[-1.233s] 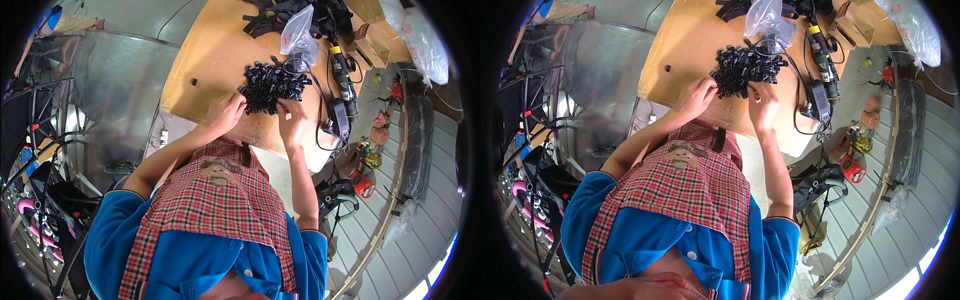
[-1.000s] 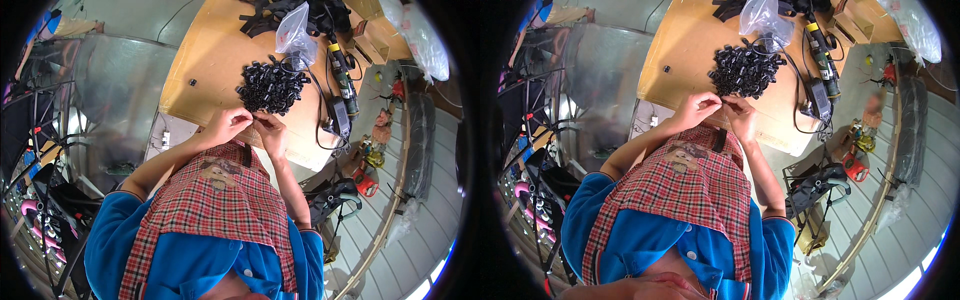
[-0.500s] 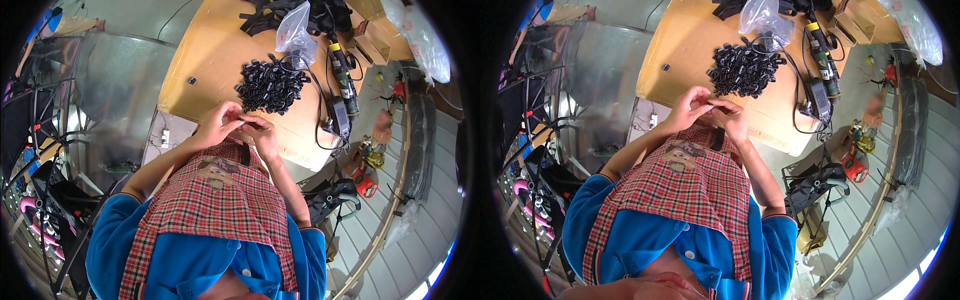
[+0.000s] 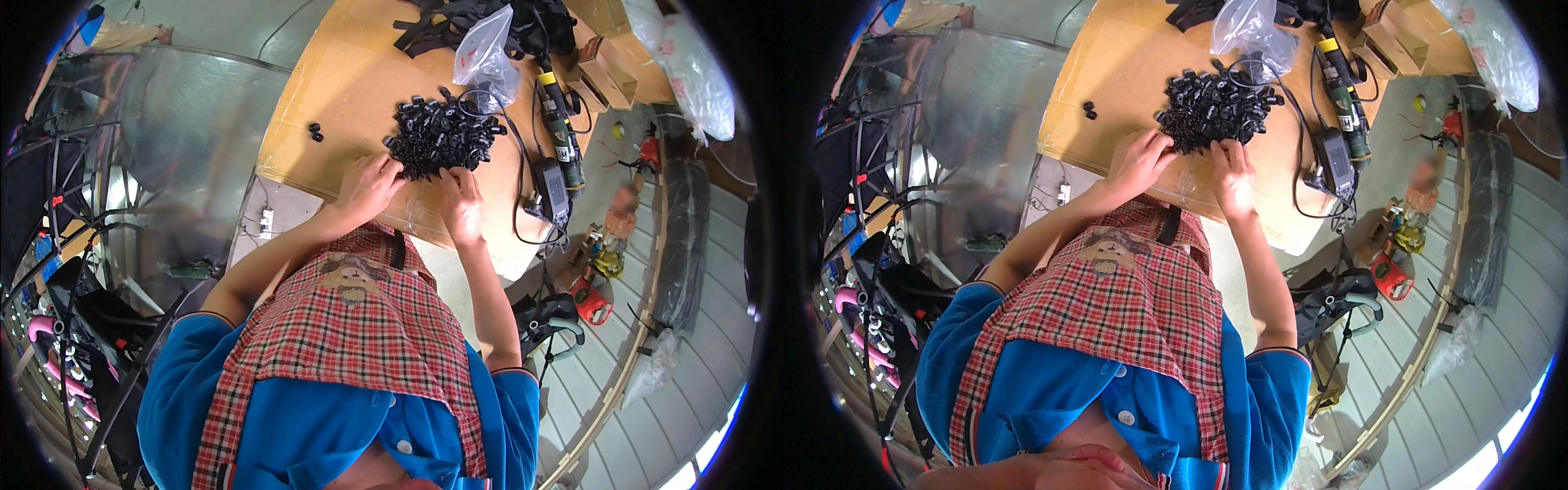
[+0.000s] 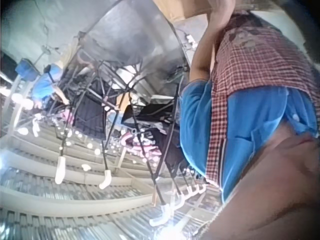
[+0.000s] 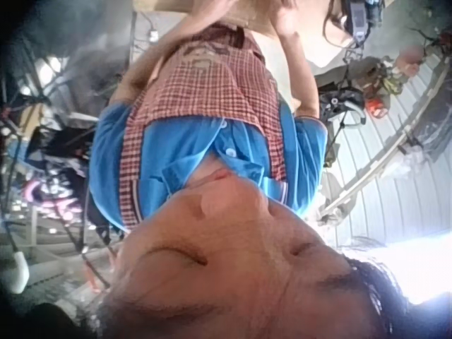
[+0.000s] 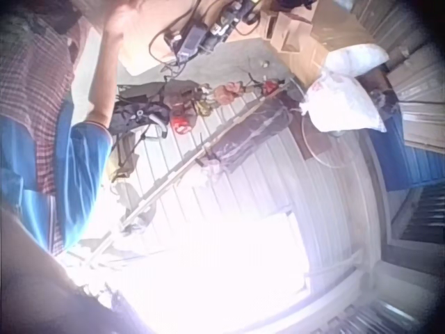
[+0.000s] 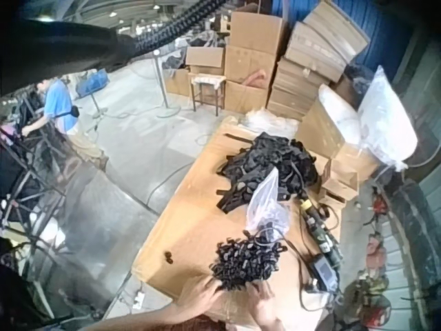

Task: The person uses a corded electric screwdriver to attach black plastic caps to a stroller frame. They repeatedly pick caps from a pile on a table, insert them into the screwdriver, and drive them into the stroller. The person also briefly handles a yellow sack and sorts caps on the table.

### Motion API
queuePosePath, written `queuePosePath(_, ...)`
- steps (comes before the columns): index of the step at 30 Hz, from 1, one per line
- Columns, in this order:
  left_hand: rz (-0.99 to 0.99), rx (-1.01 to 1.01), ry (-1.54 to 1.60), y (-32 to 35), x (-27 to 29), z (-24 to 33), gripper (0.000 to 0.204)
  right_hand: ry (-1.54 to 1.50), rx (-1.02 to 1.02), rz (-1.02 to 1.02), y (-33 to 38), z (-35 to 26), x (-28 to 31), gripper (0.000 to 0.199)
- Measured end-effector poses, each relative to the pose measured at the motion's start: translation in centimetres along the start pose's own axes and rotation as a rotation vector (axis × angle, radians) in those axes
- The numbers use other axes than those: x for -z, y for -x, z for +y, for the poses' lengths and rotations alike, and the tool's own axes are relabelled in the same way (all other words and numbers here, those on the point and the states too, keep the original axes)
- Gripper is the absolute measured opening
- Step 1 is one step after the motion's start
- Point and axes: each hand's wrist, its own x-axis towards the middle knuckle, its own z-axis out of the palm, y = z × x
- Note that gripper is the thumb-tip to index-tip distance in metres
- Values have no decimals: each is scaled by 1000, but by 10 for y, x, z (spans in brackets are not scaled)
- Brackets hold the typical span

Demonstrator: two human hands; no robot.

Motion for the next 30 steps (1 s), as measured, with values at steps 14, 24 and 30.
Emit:
queuePosePath(14,-44,135,222,-7,1,0,12,-175,-233,113,-18,3,9,16)
queuePosePath(24,-230,309,842,9,29,23,12,-1070,-698,-127,11,-59,0,25)
queuePosePath(30,-168,175,828,21,35,14,7,-1427,-925,-301,4,-70,8,21)
